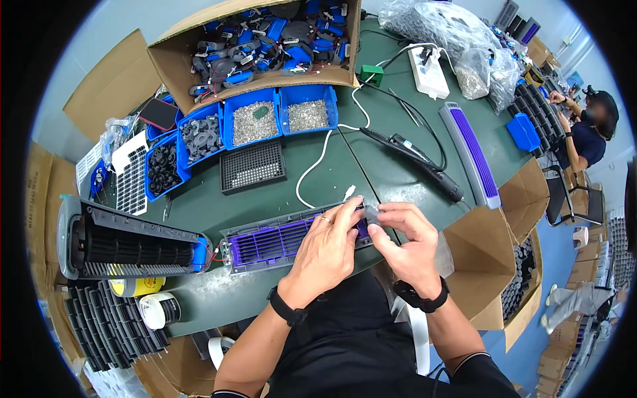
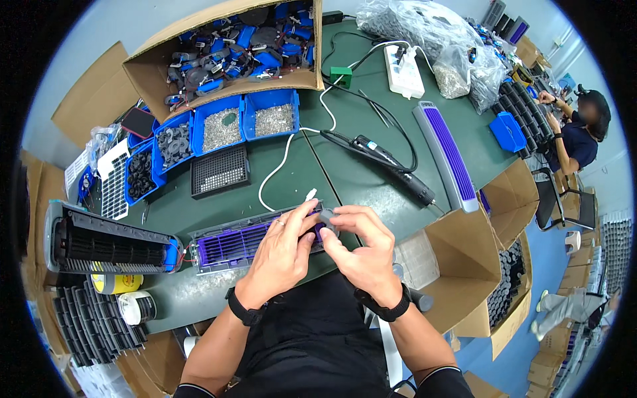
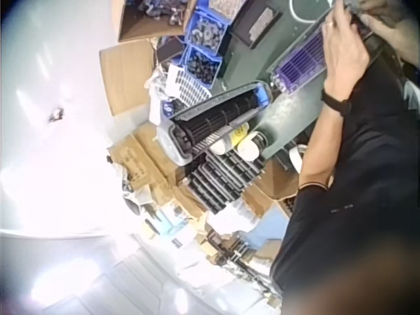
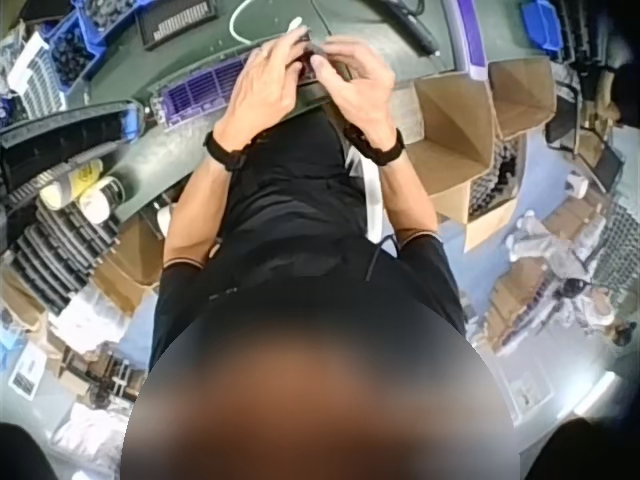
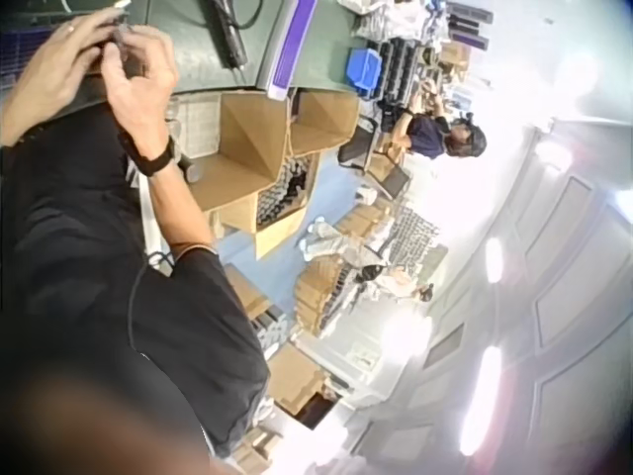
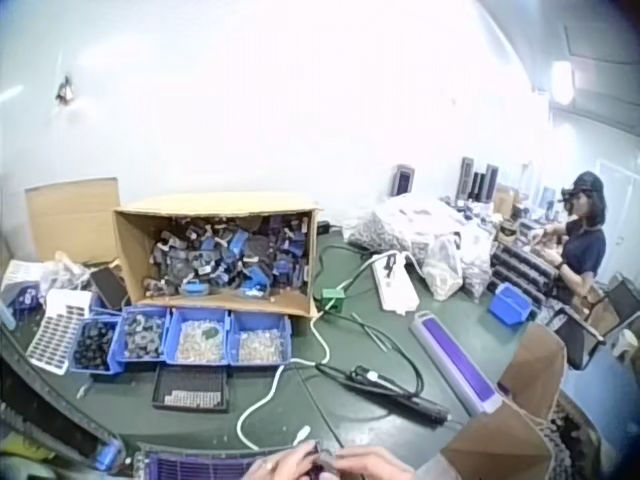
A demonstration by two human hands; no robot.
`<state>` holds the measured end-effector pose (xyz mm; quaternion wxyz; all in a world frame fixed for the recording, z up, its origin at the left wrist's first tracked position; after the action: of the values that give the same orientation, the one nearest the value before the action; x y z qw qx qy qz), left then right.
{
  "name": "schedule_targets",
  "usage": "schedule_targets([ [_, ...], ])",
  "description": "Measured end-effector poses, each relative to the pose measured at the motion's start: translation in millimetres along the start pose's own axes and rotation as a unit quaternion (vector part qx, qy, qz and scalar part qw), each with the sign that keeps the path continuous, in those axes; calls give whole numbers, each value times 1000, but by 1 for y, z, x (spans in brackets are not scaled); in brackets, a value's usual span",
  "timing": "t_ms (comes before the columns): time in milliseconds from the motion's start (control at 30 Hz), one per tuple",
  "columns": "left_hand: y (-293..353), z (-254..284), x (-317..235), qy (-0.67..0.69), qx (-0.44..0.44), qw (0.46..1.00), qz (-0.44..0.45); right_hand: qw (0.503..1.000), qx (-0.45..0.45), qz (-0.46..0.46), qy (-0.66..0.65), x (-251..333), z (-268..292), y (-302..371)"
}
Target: The person assembles a small electronic device, likely a fan, using a soldering iron to attach wires to a green circuit board. They handle a purple plastic grille and a black fan housing, connecting components and securing them with screws. The process involves precise hand movements and tool usage on a cluttered workbench.
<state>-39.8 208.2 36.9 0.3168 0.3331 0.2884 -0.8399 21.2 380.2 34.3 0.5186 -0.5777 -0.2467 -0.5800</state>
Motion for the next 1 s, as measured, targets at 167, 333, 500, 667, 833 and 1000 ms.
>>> schedule_targets([
  [167, -1, 0, 1, 19, -5, 1000, 6, 991, -77, -13, -110, -16, -1, 1],
  [333, -3, 5, -6, 20, 6, 1000, 14, 974, -89, 81, 193, -18, 12, -19],
  [500, -3, -5, -2, 9, -30, 1000, 1, 957, 18, 64, 283, -30, 20, -16],
  [667, -6, -4, -7, -11, -80, 997, -13, 968, 6, 71, 239, -17, 21, -11],
  [833, -7, -7, -6, 319, -164, 913, 195, 996, 20, 20, 90, 1, 6, -8],
  [1000, -9, 6, 12, 441, -138, 851, 248, 996, 60, 17, 60, 0, -14, -17],
])
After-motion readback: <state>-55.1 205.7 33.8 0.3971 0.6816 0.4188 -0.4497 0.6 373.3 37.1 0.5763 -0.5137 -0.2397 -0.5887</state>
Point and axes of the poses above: each hand's wrist, its own y-axis away from the middle knuckle, its own z-axis out of the back of the hand, x = y × z, the point moved 1 cm from there along -y, towards the middle knuckle, and after that the axes turned 1 degree about x, right-handed, at the moved point
